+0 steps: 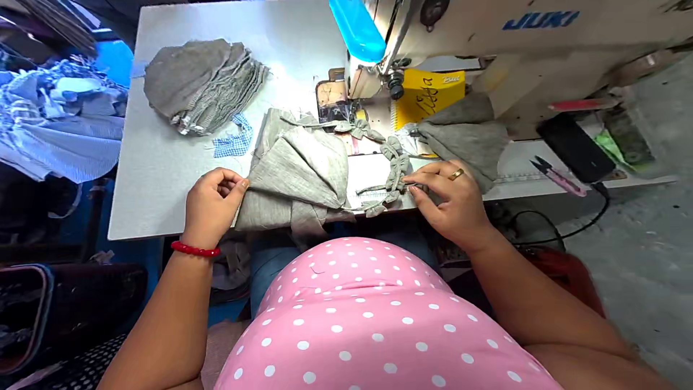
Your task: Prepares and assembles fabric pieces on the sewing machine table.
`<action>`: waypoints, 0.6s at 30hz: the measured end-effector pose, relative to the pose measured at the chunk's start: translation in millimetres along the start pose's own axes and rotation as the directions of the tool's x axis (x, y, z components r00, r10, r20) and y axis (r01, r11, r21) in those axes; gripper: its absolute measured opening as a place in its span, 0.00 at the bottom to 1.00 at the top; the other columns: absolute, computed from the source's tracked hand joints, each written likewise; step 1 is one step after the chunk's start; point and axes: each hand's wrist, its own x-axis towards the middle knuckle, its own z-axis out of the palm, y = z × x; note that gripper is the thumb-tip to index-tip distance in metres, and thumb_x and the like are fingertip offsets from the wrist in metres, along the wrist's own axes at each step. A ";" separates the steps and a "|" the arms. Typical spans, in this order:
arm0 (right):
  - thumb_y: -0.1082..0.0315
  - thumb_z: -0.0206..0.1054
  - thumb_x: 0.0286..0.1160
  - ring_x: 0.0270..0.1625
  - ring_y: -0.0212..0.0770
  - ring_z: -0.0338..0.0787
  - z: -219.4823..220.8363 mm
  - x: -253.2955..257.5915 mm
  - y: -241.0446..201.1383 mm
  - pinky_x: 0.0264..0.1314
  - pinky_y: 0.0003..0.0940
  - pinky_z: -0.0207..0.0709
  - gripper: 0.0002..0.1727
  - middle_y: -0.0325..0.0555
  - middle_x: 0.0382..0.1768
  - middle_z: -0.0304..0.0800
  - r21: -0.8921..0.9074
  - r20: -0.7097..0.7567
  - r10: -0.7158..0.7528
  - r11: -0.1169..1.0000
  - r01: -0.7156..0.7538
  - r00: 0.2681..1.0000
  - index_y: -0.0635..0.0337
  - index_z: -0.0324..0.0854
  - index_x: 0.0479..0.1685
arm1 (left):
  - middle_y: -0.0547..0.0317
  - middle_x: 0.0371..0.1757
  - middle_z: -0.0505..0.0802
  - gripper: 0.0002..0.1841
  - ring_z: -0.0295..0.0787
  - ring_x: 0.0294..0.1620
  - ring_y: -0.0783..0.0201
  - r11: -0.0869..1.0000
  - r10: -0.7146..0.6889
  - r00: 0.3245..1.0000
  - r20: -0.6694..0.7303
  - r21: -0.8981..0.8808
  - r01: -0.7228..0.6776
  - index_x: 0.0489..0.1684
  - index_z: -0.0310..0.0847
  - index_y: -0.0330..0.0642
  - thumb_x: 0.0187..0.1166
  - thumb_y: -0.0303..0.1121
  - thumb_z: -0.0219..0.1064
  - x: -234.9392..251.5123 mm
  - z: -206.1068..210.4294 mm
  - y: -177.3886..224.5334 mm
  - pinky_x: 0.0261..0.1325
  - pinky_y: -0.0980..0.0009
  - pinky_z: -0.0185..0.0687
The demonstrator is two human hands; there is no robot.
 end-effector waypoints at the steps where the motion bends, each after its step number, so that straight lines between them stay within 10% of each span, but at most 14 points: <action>1: 0.65 0.65 0.77 0.58 0.53 0.84 -0.2 0.5 -0.3 0.64 0.53 0.74 0.13 0.49 0.52 0.91 -0.002 0.020 -0.014 1.000 0.014 1.000 0.55 0.94 0.51 | 0.49 0.43 0.88 0.12 0.84 0.38 0.59 1.000 0.015 1.000 -0.023 0.011 -0.015 0.49 0.83 0.37 0.85 0.38 0.66 -1.0 0.9 0.4 0.43 0.59 0.79; 6: 0.51 0.66 0.78 0.70 0.56 0.81 8.7 4.4 -8.3 0.69 0.60 0.70 0.20 0.48 0.65 0.88 -0.018 0.202 -0.112 0.993 0.118 0.973 0.48 0.92 0.60 | 0.41 0.57 0.88 0.16 0.83 0.58 0.48 0.945 0.321 0.933 -0.160 0.118 -0.305 0.56 0.86 0.37 0.85 0.39 0.62 -17.0 10.7 26.8 0.56 0.53 0.80; 11: 0.52 0.69 0.77 0.71 0.54 0.82 33.8 5.3 -22.0 0.71 0.60 0.69 0.15 0.45 0.61 0.91 -0.027 0.211 -0.197 0.978 0.207 0.958 0.47 0.94 0.52 | 0.55 0.54 0.93 0.10 0.84 0.61 0.52 0.716 0.697 0.717 -0.016 0.056 -0.695 0.49 0.94 0.49 0.78 0.40 0.70 -29.8 63.7 64.2 0.68 0.50 0.74; 18: 0.62 0.66 0.78 0.61 0.50 0.87 43.8 5.5 -30.6 0.68 0.58 0.70 0.09 0.42 0.43 0.93 -0.080 0.205 -0.201 0.972 0.221 0.958 0.53 0.90 0.40 | 0.55 0.49 0.93 0.13 0.88 0.57 0.51 0.634 0.743 0.651 0.155 0.151 -0.759 0.43 0.93 0.48 0.77 0.46 0.72 -16.9 99.1 77.4 0.60 0.50 0.77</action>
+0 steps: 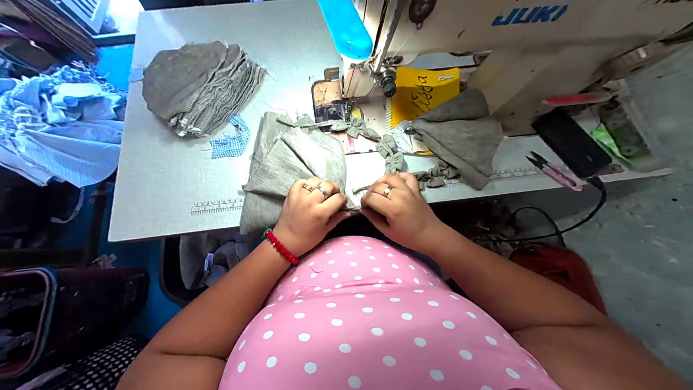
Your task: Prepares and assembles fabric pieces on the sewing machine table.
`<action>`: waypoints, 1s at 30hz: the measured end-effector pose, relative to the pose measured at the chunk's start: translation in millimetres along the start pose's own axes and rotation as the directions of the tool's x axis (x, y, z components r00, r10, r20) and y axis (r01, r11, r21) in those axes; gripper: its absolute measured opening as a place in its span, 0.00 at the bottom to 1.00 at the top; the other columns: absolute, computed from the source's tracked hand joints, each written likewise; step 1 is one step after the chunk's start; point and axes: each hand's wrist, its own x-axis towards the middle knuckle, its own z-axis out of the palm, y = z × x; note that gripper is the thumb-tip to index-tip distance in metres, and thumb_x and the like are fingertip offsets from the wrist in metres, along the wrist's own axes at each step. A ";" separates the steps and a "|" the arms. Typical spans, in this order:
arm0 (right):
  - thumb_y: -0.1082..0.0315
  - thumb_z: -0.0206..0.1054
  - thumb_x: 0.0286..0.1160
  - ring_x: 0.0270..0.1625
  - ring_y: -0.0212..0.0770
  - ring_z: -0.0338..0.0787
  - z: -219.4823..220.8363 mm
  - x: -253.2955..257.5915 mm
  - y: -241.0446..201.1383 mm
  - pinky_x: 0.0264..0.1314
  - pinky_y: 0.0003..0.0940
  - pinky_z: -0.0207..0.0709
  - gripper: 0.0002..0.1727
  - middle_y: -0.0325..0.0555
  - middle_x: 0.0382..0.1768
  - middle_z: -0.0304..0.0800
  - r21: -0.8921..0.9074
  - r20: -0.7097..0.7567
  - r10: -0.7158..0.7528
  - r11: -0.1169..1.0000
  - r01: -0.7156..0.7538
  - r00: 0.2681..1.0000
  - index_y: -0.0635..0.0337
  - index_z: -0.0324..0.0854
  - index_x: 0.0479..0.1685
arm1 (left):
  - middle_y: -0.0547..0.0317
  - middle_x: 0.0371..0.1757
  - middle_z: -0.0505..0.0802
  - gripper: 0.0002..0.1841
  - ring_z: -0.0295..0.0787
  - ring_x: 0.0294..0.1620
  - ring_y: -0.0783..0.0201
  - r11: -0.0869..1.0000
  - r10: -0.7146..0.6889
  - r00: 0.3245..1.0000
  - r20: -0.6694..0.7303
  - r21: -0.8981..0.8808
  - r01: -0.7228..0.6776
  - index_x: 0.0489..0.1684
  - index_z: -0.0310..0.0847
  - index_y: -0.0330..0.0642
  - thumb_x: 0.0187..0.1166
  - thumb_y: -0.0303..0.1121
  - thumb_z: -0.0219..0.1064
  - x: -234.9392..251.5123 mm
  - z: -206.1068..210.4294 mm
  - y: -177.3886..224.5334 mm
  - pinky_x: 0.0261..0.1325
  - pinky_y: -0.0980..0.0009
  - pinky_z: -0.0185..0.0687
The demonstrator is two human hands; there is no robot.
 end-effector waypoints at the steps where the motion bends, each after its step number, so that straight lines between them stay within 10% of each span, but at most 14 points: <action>1: 0.63 0.65 0.78 0.58 0.50 0.88 -1.1 -0.2 0.9 0.67 0.57 0.71 0.09 0.43 0.40 0.92 0.006 -0.001 0.004 1.000 -0.004 1.000 0.54 0.90 0.40 | 0.55 0.51 0.93 0.13 0.88 0.58 0.52 0.999 -0.014 1.000 0.027 -0.040 0.016 0.47 0.93 0.48 0.77 0.46 0.71 -0.4 0.6 -2.1 0.60 0.50 0.78; 6: 0.63 0.68 0.77 0.52 0.50 0.88 -6.8 3.7 9.4 0.61 0.54 0.77 0.12 0.47 0.42 0.88 0.137 -0.002 0.048 0.989 -0.047 0.999 0.55 0.90 0.52 | 0.61 0.50 0.93 0.10 0.85 0.58 0.56 0.952 -0.144 0.980 0.137 -0.252 0.175 0.48 0.94 0.52 0.81 0.41 0.68 4.3 -3.4 -11.0 0.65 0.48 0.75; 21: 0.63 0.67 0.79 0.52 0.52 0.88 6.1 3.5 12.9 0.60 0.56 0.73 0.10 0.49 0.45 0.91 0.015 -0.109 0.065 0.998 -0.063 0.992 0.56 0.92 0.48 | 0.60 0.45 0.96 0.16 0.89 0.57 0.63 0.870 -0.175 0.924 0.341 -0.386 0.307 0.47 0.93 0.46 0.90 0.34 0.54 23.5 -19.5 -26.8 0.70 0.54 0.75; 30: 0.61 0.70 0.77 0.57 0.55 0.88 0.1 -6.4 25.8 0.63 0.53 0.78 0.11 0.52 0.50 0.91 0.096 -0.127 0.099 0.992 -0.087 0.987 0.58 0.91 0.46 | 0.65 0.38 0.94 0.08 0.88 0.50 0.61 0.887 -0.153 0.941 0.301 -0.377 0.265 0.38 0.93 0.50 0.76 0.41 0.71 17.4 -16.5 -22.3 0.66 0.49 0.74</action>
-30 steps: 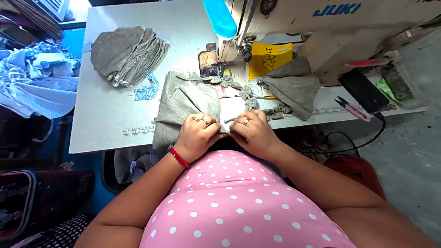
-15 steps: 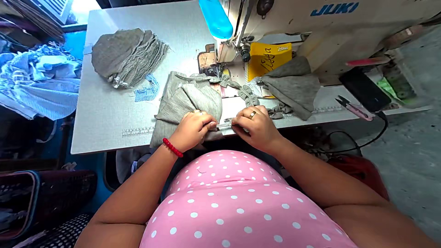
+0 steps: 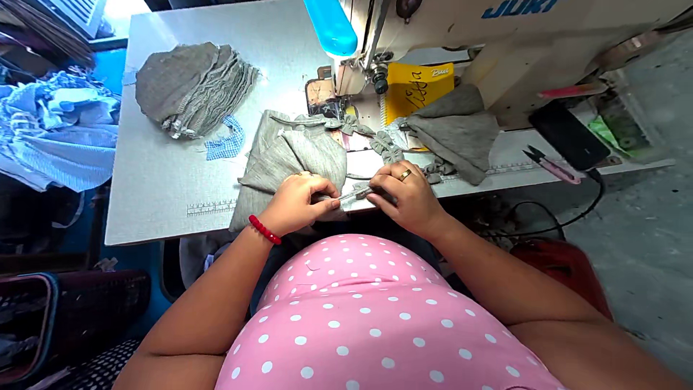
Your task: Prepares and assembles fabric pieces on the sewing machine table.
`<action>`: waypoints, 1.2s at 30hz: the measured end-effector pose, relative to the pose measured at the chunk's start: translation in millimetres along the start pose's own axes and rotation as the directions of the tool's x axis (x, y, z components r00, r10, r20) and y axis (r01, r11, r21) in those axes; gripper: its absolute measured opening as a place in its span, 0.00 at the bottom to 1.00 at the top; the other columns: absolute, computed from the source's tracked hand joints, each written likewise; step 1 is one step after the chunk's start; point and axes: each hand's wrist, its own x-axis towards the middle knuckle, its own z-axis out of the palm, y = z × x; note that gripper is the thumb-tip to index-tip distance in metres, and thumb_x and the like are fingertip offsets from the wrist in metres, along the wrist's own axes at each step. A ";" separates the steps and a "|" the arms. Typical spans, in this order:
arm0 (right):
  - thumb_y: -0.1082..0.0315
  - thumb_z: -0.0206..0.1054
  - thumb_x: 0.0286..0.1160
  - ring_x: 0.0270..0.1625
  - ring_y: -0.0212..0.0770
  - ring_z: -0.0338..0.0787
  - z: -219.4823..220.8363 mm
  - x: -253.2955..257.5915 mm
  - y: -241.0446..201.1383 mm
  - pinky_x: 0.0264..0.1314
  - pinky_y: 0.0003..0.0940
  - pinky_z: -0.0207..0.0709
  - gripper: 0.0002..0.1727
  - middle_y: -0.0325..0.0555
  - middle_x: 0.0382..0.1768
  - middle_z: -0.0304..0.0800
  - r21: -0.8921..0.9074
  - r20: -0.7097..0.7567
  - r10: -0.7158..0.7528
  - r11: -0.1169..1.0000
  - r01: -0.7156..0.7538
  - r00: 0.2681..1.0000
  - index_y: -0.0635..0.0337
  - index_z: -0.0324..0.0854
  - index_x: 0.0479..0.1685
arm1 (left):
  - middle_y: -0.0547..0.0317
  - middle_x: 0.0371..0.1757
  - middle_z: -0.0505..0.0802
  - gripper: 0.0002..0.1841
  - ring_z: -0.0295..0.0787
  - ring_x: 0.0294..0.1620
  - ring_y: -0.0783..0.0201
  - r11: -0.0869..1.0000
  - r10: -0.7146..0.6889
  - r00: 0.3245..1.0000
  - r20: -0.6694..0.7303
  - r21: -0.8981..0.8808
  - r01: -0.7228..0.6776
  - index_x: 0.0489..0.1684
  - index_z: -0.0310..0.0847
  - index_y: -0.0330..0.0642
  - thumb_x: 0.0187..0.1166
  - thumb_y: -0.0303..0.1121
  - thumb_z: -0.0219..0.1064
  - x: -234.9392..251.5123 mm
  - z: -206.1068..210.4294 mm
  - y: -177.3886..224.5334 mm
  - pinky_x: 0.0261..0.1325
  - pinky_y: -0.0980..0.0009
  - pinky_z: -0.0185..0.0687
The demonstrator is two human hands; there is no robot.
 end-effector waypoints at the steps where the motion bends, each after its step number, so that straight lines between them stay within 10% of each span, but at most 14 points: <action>1: 0.65 0.70 0.76 0.56 0.54 0.88 0.2 -1.9 1.6 0.62 0.52 0.79 0.08 0.51 0.48 0.91 0.010 -0.020 -0.018 1.000 0.019 1.000 0.59 0.92 0.43 | 0.65 0.37 0.93 0.08 0.88 0.49 0.61 1.000 0.010 1.000 -0.008 -0.001 -0.010 0.37 0.93 0.50 0.76 0.41 0.71 -0.2 0.9 -0.8 0.64 0.49 0.74; 16: 0.70 0.70 0.74 0.55 0.51 0.88 3.6 8.8 -0.7 0.66 0.51 0.75 0.06 0.48 0.43 0.92 -0.025 -0.238 -0.044 0.999 0.039 0.970 0.57 0.93 0.37 | 0.68 0.37 0.91 0.06 0.86 0.48 0.68 0.999 0.020 1.000 0.023 -0.050 -0.018 0.37 0.93 0.51 0.71 0.39 0.77 2.4 -10.6 -1.1 0.60 0.61 0.79; 25: 0.60 0.71 0.77 0.65 0.45 0.82 8.0 41.6 -20.4 0.68 0.42 0.78 0.16 0.49 0.57 0.82 0.118 -0.533 0.017 0.991 0.054 0.846 0.55 0.82 0.60 | 0.64 0.44 0.91 0.05 0.88 0.40 0.75 0.694 -0.110 0.951 -0.290 -0.707 -0.136 0.50 0.82 0.45 0.86 0.26 0.61 12.6 -49.1 33.2 0.44 0.77 0.86; 32: 0.56 0.66 0.80 0.66 0.45 0.87 38.1 45.4 -39.4 0.72 0.45 0.80 0.20 0.52 0.59 0.92 0.355 -0.290 0.121 0.935 -0.011 0.949 0.61 0.88 0.61 | 0.59 0.61 0.88 0.23 0.88 0.57 0.66 0.548 -0.192 0.901 -0.390 -0.804 -0.231 0.81 0.69 0.51 0.87 0.27 0.59 25.8 -54.5 25.6 0.62 0.64 0.87; 36: 0.46 0.58 0.87 0.88 0.52 0.70 46.2 48.6 -51.9 0.90 0.56 0.60 0.26 0.51 0.80 0.80 0.196 0.266 -0.117 0.978 0.065 0.957 0.50 0.83 0.74 | 0.52 0.64 0.87 0.30 0.87 0.60 0.63 0.512 -0.351 0.817 -0.457 -0.824 -0.241 0.89 0.60 0.46 0.86 0.23 0.57 36.0 -50.6 13.6 0.66 0.64 0.85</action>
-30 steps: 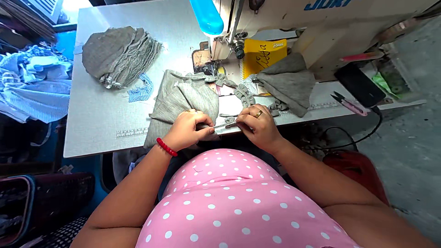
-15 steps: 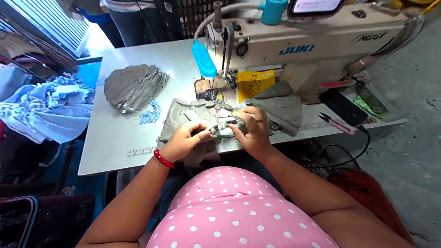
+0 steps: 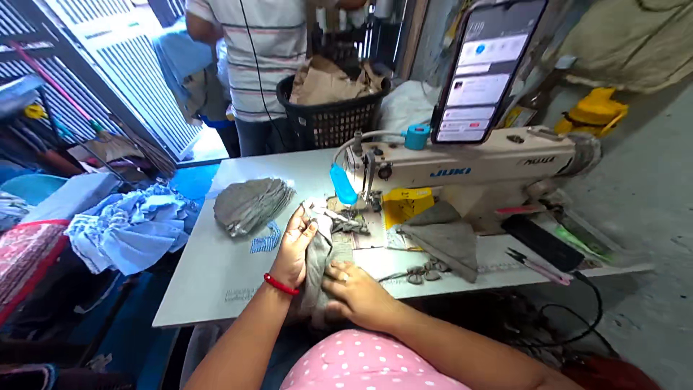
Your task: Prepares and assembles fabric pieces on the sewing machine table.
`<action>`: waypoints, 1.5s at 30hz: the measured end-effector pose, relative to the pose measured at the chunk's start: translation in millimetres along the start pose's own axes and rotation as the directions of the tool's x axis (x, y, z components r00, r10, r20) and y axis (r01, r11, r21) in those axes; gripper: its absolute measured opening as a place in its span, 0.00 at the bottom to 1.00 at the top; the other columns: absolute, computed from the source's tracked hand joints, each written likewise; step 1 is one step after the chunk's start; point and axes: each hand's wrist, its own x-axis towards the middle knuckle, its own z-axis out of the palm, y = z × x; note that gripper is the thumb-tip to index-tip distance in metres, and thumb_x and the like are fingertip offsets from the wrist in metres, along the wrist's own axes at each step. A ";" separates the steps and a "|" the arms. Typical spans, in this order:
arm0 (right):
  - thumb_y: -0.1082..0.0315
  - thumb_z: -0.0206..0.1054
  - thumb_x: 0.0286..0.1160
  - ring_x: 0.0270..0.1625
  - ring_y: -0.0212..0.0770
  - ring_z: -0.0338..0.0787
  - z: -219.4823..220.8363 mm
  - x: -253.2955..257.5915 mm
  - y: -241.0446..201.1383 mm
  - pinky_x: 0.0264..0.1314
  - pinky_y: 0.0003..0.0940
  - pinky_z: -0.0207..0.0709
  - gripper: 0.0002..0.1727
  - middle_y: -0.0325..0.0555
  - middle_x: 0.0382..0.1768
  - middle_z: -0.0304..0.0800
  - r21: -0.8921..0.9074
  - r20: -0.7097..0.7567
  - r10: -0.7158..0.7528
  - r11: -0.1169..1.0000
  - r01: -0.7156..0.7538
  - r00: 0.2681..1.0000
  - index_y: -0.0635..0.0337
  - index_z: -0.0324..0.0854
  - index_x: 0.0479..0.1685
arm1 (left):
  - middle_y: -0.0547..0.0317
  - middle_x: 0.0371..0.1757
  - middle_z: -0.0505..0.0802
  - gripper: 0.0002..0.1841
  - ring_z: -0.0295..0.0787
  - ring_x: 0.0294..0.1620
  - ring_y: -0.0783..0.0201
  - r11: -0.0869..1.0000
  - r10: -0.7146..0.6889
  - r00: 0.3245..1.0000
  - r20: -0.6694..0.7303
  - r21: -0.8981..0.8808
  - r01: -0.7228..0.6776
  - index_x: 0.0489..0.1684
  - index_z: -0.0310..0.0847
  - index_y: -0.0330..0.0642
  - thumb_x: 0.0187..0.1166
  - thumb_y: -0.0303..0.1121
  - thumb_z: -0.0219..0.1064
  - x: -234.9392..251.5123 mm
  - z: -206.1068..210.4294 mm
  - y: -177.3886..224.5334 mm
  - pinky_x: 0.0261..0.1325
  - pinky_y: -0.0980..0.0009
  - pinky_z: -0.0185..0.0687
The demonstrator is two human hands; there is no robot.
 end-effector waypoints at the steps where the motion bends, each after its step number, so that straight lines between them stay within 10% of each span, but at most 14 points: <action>1: 0.43 0.53 0.89 0.91 0.54 0.63 -1.2 2.7 -1.8 0.93 0.58 0.53 0.29 0.50 0.85 0.73 -0.068 0.117 0.000 0.998 0.008 0.993 0.48 0.79 0.79 | 0.51 0.66 0.85 0.31 0.87 0.62 0.64 1.000 0.003 0.999 -0.032 0.002 -0.003 0.91 0.57 0.47 0.87 0.23 0.56 0.8 -0.2 3.8 0.66 0.66 0.85; 8: 0.43 0.49 0.91 0.94 0.53 0.57 -7.2 36.2 6.8 0.97 0.55 0.37 0.30 0.53 0.85 0.72 -0.053 0.242 0.028 0.998 -0.016 0.970 0.48 0.76 0.82 | 0.66 0.73 0.83 0.39 0.88 0.62 0.67 0.975 0.216 0.976 0.025 -0.056 -0.214 0.93 0.42 0.73 0.87 0.29 0.58 15.7 -7.8 59.6 0.65 0.63 0.88; 18: 0.42 0.47 0.91 0.96 0.48 0.51 -2.9 93.2 29.7 0.96 0.64 0.35 0.31 0.44 0.92 0.61 -0.160 0.286 0.101 0.986 -0.056 0.953 0.39 0.67 0.89 | 0.64 0.89 0.63 0.44 0.80 0.74 0.71 0.834 0.465 0.885 0.029 0.320 -0.448 0.95 0.23 0.52 0.88 0.28 0.58 11.2 -42.1 152.1 0.72 0.71 0.84; 23: 0.41 0.50 0.90 0.96 0.48 0.51 3.9 91.6 33.4 0.95 0.65 0.35 0.31 0.43 0.92 0.61 -0.159 0.219 0.089 0.986 -0.054 0.972 0.39 0.70 0.87 | 0.66 0.91 0.62 0.40 0.77 0.76 0.71 0.911 0.335 0.893 -0.301 0.345 -0.225 0.96 0.28 0.65 0.91 0.34 0.53 -17.2 -39.4 82.9 0.72 0.65 0.81; 27: 0.50 0.61 0.86 0.84 0.56 0.75 -11.2 68.3 32.7 0.90 0.64 0.57 0.24 0.53 0.76 0.82 -0.235 0.014 -0.041 0.971 0.043 0.999 0.51 0.84 0.72 | 0.61 0.96 0.51 0.44 0.67 0.86 0.59 0.990 0.132 0.873 -0.470 0.114 -0.088 0.96 0.26 0.72 0.88 0.30 0.54 -29.8 -52.2 -13.6 0.78 0.51 0.76; 30: 0.58 0.67 0.81 0.73 0.53 0.85 -48.7 20.7 37.2 0.82 0.61 0.69 0.18 0.50 0.64 0.91 -0.314 -0.108 0.058 0.945 -0.089 0.993 0.55 0.88 0.64 | 0.60 0.96 0.50 0.46 0.65 0.87 0.58 0.995 0.097 0.893 -0.439 0.070 -0.074 0.96 0.25 0.70 0.86 0.26 0.55 -37.4 -55.1 -28.8 0.80 0.51 0.74; 33: 0.59 0.64 0.83 0.82 0.57 0.77 -78.2 -32.2 66.8 0.84 0.64 0.66 0.20 0.53 0.74 0.84 -0.332 -0.086 0.252 0.905 -0.266 0.964 0.54 0.87 0.69 | 0.60 0.96 0.49 0.47 0.65 0.87 0.59 0.994 0.098 0.910 -0.402 0.075 -0.074 0.96 0.25 0.70 0.85 0.26 0.57 -36.4 -56.5 -25.6 0.80 0.51 0.74; 40: 0.68 0.56 0.82 0.67 0.68 0.86 -93.9 -82.9 89.4 0.70 0.68 0.73 0.16 0.60 0.58 0.92 -0.451 -0.385 0.168 0.824 -0.344 0.908 0.63 0.92 0.47 | 0.66 0.94 0.57 0.41 0.71 0.84 0.63 0.998 0.019 0.963 -0.267 -0.059 -0.036 0.96 0.30 0.76 0.91 0.27 0.49 -36.3 -57.7 -17.5 0.77 0.55 0.78; 43: 0.70 0.59 0.77 0.66 0.69 0.82 -92.8 -53.0 45.4 0.69 0.65 0.72 0.14 0.66 0.60 0.87 -0.235 -0.535 0.241 0.878 -0.417 0.810 0.68 0.90 0.45 | 0.70 0.89 0.68 0.34 0.77 0.78 0.68 0.965 0.010 0.988 -0.157 -0.259 -0.051 0.95 0.38 0.77 0.93 0.30 0.42 -34.2 -64.0 -15.9 0.73 0.61 0.81; 45: 0.70 0.61 0.74 0.52 0.47 0.89 -72.7 -26.2 13.0 0.55 0.45 0.84 0.12 0.53 0.47 0.90 0.086 -0.482 0.316 0.945 -0.315 0.817 0.67 0.89 0.44 | 0.71 0.83 0.77 0.30 0.81 0.74 0.71 0.936 0.027 0.994 -0.108 -0.346 -0.063 0.94 0.47 0.73 0.94 0.34 0.39 -33.8 -65.7 -17.0 0.71 0.66 0.82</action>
